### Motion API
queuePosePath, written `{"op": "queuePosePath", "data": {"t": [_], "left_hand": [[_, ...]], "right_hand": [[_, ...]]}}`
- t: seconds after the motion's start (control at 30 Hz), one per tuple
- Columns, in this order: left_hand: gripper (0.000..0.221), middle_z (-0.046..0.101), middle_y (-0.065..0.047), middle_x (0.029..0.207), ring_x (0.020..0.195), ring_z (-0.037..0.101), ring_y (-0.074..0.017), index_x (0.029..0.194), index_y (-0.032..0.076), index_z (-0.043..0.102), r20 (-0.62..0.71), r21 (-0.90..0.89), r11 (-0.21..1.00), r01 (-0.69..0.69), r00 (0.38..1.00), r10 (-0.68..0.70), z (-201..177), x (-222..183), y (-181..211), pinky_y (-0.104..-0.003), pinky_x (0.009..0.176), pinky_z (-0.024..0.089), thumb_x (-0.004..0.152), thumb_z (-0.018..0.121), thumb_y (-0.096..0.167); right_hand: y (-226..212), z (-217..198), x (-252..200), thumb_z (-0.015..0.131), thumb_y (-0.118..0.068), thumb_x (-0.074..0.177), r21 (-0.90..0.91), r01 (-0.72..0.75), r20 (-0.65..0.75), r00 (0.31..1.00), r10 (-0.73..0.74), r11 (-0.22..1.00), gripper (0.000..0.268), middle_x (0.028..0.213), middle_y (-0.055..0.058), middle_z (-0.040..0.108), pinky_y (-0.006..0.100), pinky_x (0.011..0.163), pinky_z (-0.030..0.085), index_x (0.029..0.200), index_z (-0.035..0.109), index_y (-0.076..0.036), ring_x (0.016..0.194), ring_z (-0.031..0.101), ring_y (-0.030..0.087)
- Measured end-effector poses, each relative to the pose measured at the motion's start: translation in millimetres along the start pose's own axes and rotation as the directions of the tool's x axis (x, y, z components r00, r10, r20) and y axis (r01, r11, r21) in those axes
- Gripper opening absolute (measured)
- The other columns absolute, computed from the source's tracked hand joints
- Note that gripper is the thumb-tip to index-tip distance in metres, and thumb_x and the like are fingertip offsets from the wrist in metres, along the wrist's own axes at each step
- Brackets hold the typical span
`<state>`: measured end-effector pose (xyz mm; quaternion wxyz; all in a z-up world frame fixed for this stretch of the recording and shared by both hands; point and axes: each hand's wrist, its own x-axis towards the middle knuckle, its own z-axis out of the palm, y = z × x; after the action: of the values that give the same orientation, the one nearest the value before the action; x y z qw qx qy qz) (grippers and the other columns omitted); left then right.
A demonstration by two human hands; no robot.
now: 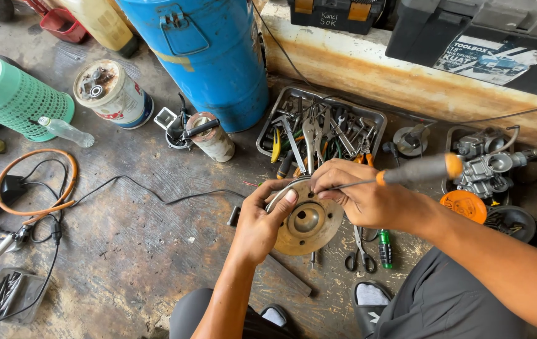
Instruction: Repairing and cleaning motorcycle engine components using various hand tools.
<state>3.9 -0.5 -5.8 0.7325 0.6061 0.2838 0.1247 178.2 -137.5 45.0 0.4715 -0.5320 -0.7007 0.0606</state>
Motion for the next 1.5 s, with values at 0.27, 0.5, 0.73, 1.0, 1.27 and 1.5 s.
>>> {"op": "queuePosePath", "data": {"t": [0.27,0.5,0.73,1.0,1.27,1.5], "left_hand": [[0.035,0.079,-0.019,0.104,0.098,0.067,-0.0194,0.119,0.01,0.076,0.03,0.069,0.997,-0.037,0.999,0.035,4,-2,2,-0.042,0.087,0.06,0.09,0.077,0.03],[0.035,0.079,-0.02,0.106,0.099,0.068,-0.0198,0.118,0.008,0.076,0.02,0.082,0.995,-0.06,0.998,0.059,6,-5,8,-0.042,0.086,0.06,0.09,0.078,0.03],[0.034,0.08,-0.02,0.106,0.1,0.068,-0.0204,0.116,0.007,0.076,0.022,0.074,0.994,-0.084,0.996,0.083,5,-5,6,-0.043,0.087,0.059,0.09,0.078,0.029],[0.033,0.081,-0.017,0.103,0.099,0.07,-0.0192,0.116,0.009,0.077,0.014,0.135,0.985,-0.105,0.994,0.105,4,-7,9,-0.041,0.084,0.06,0.09,0.078,0.03],[0.035,0.08,-0.019,0.105,0.099,0.07,-0.0205,0.118,0.009,0.076,0.019,0.109,0.99,-0.085,0.996,0.083,8,-9,9,-0.041,0.085,0.06,0.09,0.078,0.03],[0.035,0.08,-0.017,0.103,0.097,0.068,-0.018,0.119,0.01,0.076,0.03,0.122,0.986,-0.114,0.993,0.111,4,-9,7,-0.041,0.083,0.06,0.09,0.078,0.03]], "right_hand": [[3,-7,0,0.058,-0.004,0.099,0.025,-0.058,0.083,0.995,0.056,0.998,0.006,0.081,0.011,0.063,0.039,0.068,0.058,0.093,0.06,-0.003,0.071,0.069,0.032],[6,-13,0,0.06,-0.006,0.098,0.076,-0.116,0.095,0.99,0.108,0.99,0.008,0.08,0.008,0.066,0.036,0.066,0.058,0.092,0.063,-0.006,0.068,0.07,0.027],[1,-14,-3,0.067,-0.002,0.092,0.061,-0.14,0.166,0.978,0.128,0.988,0.007,0.079,0.007,0.067,0.033,0.063,0.057,0.087,0.063,-0.006,0.068,0.069,0.023],[6,-7,-9,0.065,-0.003,0.094,0.03,-0.102,0.123,0.988,0.098,0.994,0.011,0.079,0.007,0.067,0.033,0.061,0.056,0.085,0.06,-0.007,0.068,0.069,0.024],[6,-13,-9,0.069,-0.005,0.092,0.05,-0.19,0.152,0.972,0.18,0.981,0.014,0.075,0.007,0.065,0.035,0.062,0.056,0.084,0.059,-0.008,0.065,0.069,0.027],[2,-16,-7,0.07,-0.004,0.091,0.107,-0.209,0.145,0.97,0.193,0.972,0.012,0.075,0.009,0.067,0.036,0.064,0.058,0.084,0.061,-0.007,0.065,0.069,0.027]]}}
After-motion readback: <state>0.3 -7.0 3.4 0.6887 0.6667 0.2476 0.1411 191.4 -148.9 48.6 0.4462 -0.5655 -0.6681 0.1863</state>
